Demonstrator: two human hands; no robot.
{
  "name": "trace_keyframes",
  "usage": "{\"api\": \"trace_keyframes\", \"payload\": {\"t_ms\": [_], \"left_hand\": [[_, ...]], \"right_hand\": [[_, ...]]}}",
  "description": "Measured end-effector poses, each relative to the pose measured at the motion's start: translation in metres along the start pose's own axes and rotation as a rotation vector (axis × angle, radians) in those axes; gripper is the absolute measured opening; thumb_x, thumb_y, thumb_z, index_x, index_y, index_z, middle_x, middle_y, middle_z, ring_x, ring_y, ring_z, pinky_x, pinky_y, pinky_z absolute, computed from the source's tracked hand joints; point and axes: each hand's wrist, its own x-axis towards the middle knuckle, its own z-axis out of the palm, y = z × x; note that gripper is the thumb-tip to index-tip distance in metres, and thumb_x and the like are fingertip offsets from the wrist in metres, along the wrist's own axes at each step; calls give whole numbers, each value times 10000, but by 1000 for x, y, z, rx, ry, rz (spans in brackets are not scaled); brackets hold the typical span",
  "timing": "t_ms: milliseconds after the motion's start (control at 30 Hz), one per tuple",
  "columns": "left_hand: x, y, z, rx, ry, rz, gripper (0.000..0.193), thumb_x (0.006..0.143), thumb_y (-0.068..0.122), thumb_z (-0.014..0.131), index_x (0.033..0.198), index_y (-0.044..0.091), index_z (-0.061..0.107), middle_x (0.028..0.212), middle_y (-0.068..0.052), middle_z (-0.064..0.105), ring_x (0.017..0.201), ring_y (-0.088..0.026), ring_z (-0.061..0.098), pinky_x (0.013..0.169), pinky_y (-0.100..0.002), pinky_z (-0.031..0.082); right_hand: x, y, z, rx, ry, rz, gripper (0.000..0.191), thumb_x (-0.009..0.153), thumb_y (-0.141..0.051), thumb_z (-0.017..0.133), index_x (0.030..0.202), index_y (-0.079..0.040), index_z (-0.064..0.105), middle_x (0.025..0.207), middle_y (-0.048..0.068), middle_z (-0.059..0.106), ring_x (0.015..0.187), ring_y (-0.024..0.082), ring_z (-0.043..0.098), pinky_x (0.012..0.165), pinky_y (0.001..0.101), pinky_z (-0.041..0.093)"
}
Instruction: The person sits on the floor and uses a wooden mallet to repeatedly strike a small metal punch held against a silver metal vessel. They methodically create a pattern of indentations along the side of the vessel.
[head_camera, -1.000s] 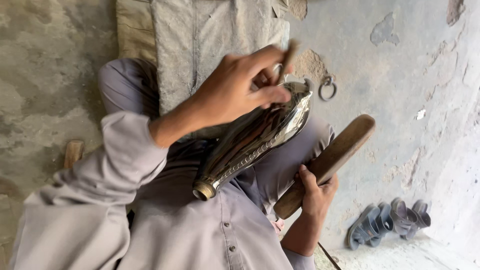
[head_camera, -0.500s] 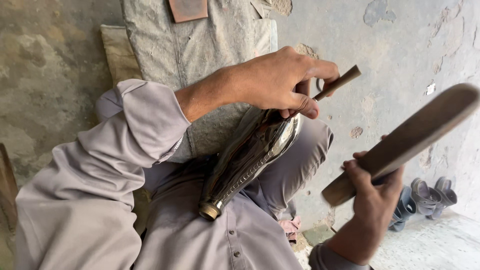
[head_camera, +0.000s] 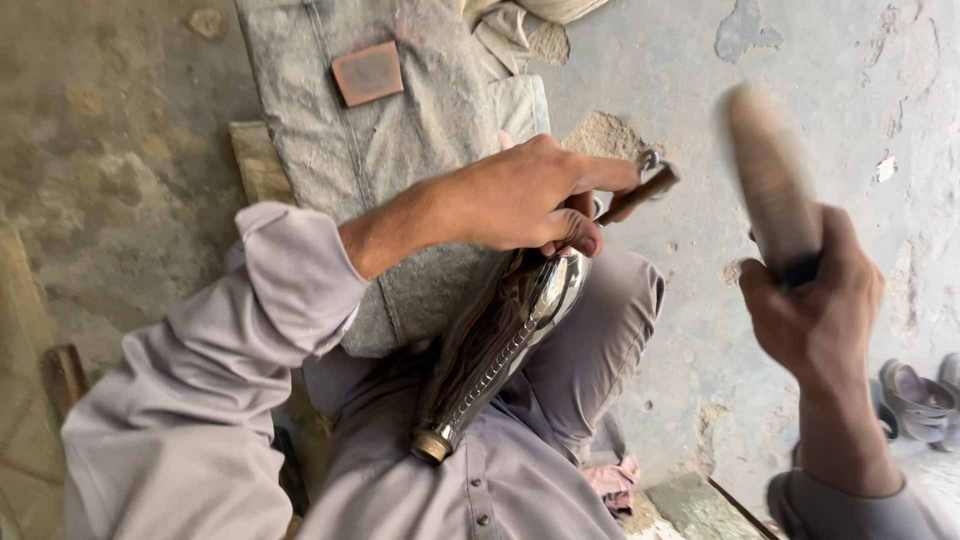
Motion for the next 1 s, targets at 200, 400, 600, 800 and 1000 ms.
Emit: {"api": "trace_keyframes", "payload": {"t_ms": [200, 400, 600, 800, 1000], "left_hand": [[-16, 7, -2, -48, 81, -140, 406, 942, 275, 699, 1256, 58, 562, 870, -65, 816, 607, -101, 770, 546, -262, 634], [-23, 12, 4, -53, 180, -177, 478, 911, 322, 686, 1285, 53, 559, 779, -70, 783, 588, -110, 765, 498, -262, 608], [-25, 13, 4, -43, 173, -204, 463, 928, 388, 675, 1230, 45, 601, 745, -63, 766, 610, -111, 771, 509, -257, 599], [-31, 15, 5, -48, 234, -185, 385, 943, 386, 673, 1070, 36, 580, 754, -53, 766, 617, -113, 778, 496, -269, 583], [-40, 16, 10, -34, 270, -204, 365, 949, 396, 655, 1004, 52, 546, 743, -62, 755, 619, -118, 781, 481, -291, 595]], "right_hand": [[31, 2, 1, -127, -85, 27, 450, 756, -42, 686, 1197, 24, 625, 935, 171, 738, 744, 276, 707, 652, 426, 572], [73, 6, -4, -432, -289, -137, 528, 705, -16, 666, 1232, -34, 646, 807, 130, 708, 618, 269, 656, 573, 463, 542], [90, 7, -1, -407, -280, -147, 480, 793, -30, 695, 1269, -43, 637, 848, 116, 697, 635, 250, 657, 569, 453, 553], [90, 7, -3, -197, -260, -44, 521, 776, -34, 722, 1278, 31, 600, 861, 152, 694, 654, 260, 678, 621, 431, 574], [81, -14, -9, -310, -249, -24, 473, 786, -46, 740, 1236, 30, 614, 810, 207, 686, 634, 299, 672, 620, 450, 566]]}}
